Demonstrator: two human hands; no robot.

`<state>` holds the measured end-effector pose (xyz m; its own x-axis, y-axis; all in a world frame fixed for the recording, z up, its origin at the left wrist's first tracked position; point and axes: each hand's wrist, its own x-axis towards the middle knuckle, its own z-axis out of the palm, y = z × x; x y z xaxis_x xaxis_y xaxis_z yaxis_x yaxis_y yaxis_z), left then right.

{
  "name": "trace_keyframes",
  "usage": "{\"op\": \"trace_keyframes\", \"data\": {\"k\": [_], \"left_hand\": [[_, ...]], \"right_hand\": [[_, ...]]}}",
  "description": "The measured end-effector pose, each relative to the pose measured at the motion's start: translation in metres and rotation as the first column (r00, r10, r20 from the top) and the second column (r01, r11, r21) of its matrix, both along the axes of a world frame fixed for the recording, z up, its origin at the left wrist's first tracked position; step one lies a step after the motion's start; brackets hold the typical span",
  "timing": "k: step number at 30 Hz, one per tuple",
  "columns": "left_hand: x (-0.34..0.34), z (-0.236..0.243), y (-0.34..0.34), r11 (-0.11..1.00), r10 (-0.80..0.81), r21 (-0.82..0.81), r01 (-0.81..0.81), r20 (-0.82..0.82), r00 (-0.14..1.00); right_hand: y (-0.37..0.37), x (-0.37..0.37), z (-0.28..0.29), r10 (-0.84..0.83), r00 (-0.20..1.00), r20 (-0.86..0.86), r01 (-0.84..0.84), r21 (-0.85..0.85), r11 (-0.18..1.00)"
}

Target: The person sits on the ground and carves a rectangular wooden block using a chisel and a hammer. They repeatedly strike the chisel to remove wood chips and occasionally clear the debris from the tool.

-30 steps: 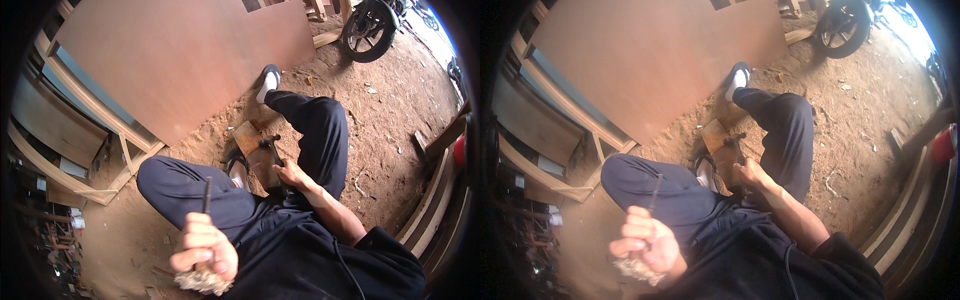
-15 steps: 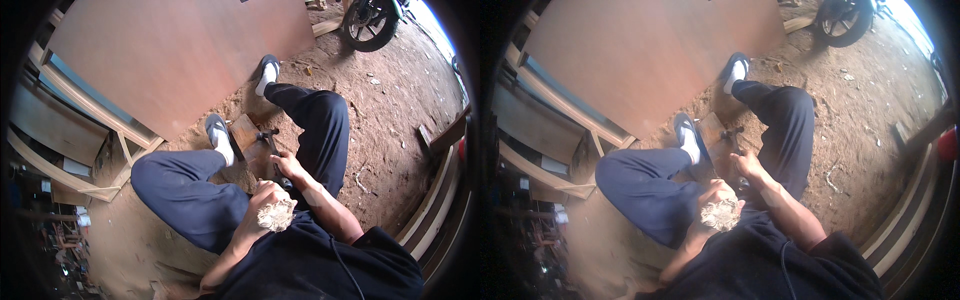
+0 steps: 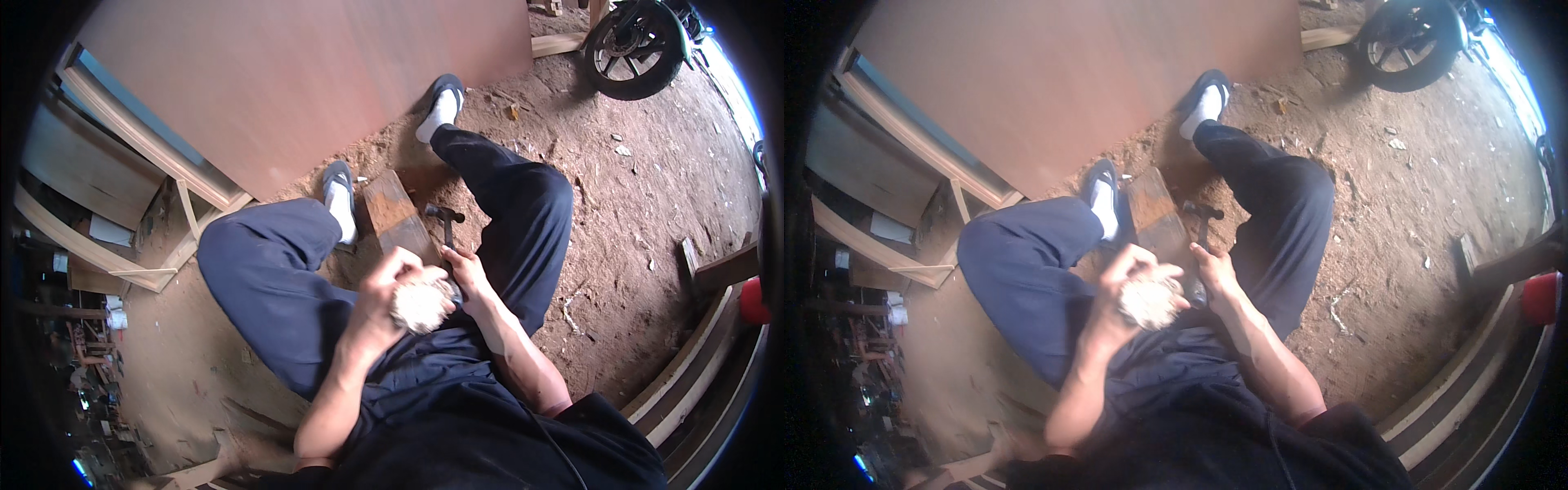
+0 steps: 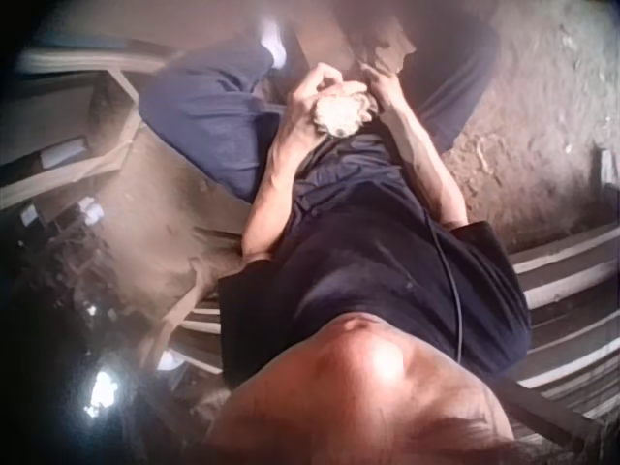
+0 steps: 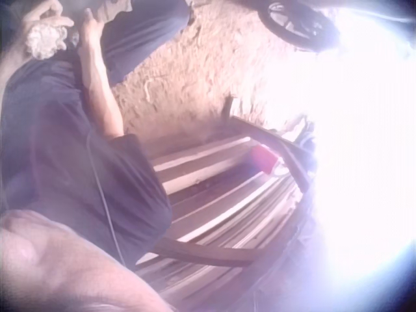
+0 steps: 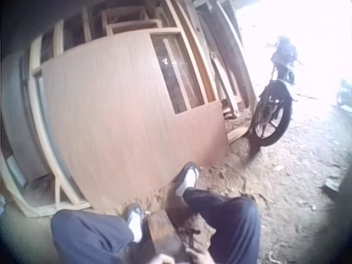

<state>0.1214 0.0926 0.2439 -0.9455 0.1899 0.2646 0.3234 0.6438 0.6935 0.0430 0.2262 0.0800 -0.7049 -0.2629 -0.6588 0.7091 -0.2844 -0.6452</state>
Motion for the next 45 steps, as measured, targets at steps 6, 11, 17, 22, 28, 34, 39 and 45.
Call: {"op": "trace_keyframes", "data": {"k": [6, 11, 17, 22, 28, 34, 39, 45], "left_hand": [[-0.063, -0.014, -0.024, 0.779, 0.476, 0.414, -0.472, 0.100, 0.874], [-0.126, -0.062, -0.043, 0.631, 0.566, 0.577, -0.519, 0.116, 0.816], [-0.145, -0.124, -0.045, 0.667, 0.447, 0.620, -0.412, 0.109, 0.888], [-0.140, -0.158, -0.052, 0.750, 0.422, 0.514, -0.416, 0.112, 0.900], [-0.131, -0.155, -0.049, 0.753, 0.421, 0.504, -0.423, 0.125, 0.898], [-0.130, -0.149, -0.065, 0.653, 0.477, 0.610, -0.450, 0.131, 0.869], [-0.134, -0.134, -0.054, 0.629, 0.533, 0.609, -0.483, 0.115, 0.839], [-0.134, -0.156, -0.047, 0.713, 0.502, 0.524, -0.466, 0.083, 0.861]], "right_hand": [[0.019, -0.011, -0.001, -0.037, 0.999, -0.012, 0.035, -0.090, 0.995], [0.014, -0.014, -0.004, -0.077, 0.997, 0.022, 0.079, -0.161, 0.984], [0.014, -0.015, -0.003, -0.066, 0.997, 0.045, 0.072, -0.154, 0.985], [0.018, -0.019, -0.005, -0.055, 0.996, 0.077, 0.066, -0.143, 0.988], [0.020, -0.020, 0.001, -0.061, 0.992, 0.109, 0.075, -0.132, 0.988], [0.015, -0.019, -0.002, -0.049, 0.997, 0.054, 0.057, -0.149, 0.987], [0.016, -0.022, 0.003, -0.086, 0.993, 0.077, 0.095, -0.133, 0.987], [0.011, -0.017, 0.000, -0.109, 0.987, 0.117, 0.127, -0.163, 0.978]]}}
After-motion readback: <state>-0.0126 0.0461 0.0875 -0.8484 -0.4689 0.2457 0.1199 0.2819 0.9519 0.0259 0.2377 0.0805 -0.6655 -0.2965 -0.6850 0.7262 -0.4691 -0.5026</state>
